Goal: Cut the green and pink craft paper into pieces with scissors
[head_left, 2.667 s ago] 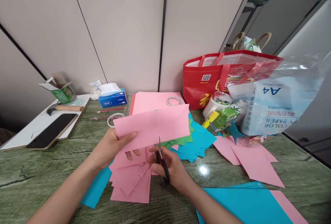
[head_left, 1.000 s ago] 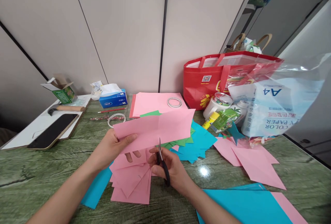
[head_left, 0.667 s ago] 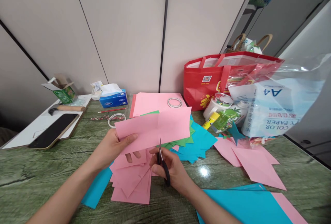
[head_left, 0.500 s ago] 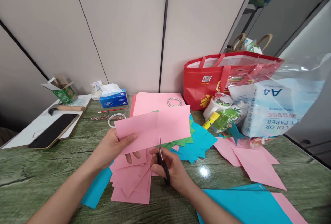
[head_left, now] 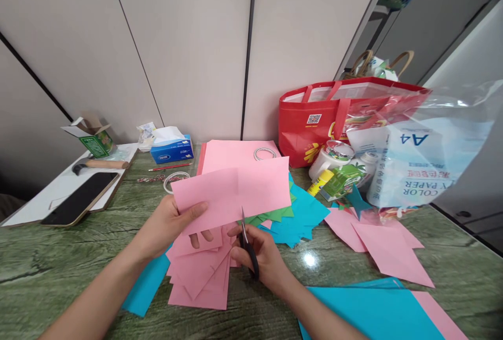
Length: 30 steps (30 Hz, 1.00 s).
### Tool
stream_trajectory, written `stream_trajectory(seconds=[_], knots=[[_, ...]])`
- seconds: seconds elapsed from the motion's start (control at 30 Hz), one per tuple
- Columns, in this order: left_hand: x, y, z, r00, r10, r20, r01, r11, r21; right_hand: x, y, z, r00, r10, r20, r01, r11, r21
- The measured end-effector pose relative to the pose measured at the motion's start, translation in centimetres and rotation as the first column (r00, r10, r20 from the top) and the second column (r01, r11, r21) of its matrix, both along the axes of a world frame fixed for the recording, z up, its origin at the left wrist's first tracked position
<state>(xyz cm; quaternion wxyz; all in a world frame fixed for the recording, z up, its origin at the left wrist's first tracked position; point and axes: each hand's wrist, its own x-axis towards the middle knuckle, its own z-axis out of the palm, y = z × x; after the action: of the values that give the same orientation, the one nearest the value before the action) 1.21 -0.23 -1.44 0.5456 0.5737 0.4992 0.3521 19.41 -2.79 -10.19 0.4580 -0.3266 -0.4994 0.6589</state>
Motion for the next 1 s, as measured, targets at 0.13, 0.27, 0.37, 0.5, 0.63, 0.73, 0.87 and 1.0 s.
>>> stream_trajectory(seconds=[0.13, 0.27, 0.37, 0.5, 0.63, 0.73, 0.87, 1.0], knots=[[0.04, 0.0, 0.06, 1.0, 0.002, 0.007, -0.002, 1.0, 0.009, -0.05, 0.02, 0.18, 1.0, -0.004, 0.031, 0.004, 1.0, -0.01], [0.08, -0.02, 0.16, 1.0, -0.01, 0.003, 0.01, 1.0, 0.013, -0.07, 0.06, 0.18, 0.999, -0.017, 0.042, 0.018, 1.0, -0.012], [0.11, 0.01, 0.14, 1.0, -0.014, 0.007, 0.014, 1.0, 0.009, -0.06, 0.08, -0.04, 0.999, -0.025, 0.044, 0.026, 1.0, -0.017], [0.05, 0.07, 0.05, 1.0, -0.021, 0.007, 0.021, 1.0, 0.004, -0.02, 0.09, -0.3, 0.999, -0.032, 0.039, 0.033, 0.999, -0.015], [-0.06, 0.04, -0.05, 1.0, -0.015, 0.005, 0.016, 1.0, -0.002, 0.07, 0.09, -0.27, 0.998, -0.041, 0.05, 0.042, 0.999, -0.029], [-0.1, 0.05, -0.22, 1.0, -0.014, 0.024, 0.014, 1.0, -0.007, 0.14, 0.07, -0.29, 0.997, -0.046, 0.06, 0.048, 0.998, -0.032], [-0.16, 0.16, -0.52, 0.999, -0.021, 0.026, 0.021, 1.0, -0.001, 0.08, 0.05, -0.49, 0.998, -0.042, 0.046, 0.044, 0.998, -0.042], [-0.26, 0.19, -0.73, 0.999, -0.026, 0.029, 0.027, 1.0, -0.008, 0.03, 0.18, -0.51, 0.999, -0.042, -0.012, 0.041, 0.998, -0.052]])
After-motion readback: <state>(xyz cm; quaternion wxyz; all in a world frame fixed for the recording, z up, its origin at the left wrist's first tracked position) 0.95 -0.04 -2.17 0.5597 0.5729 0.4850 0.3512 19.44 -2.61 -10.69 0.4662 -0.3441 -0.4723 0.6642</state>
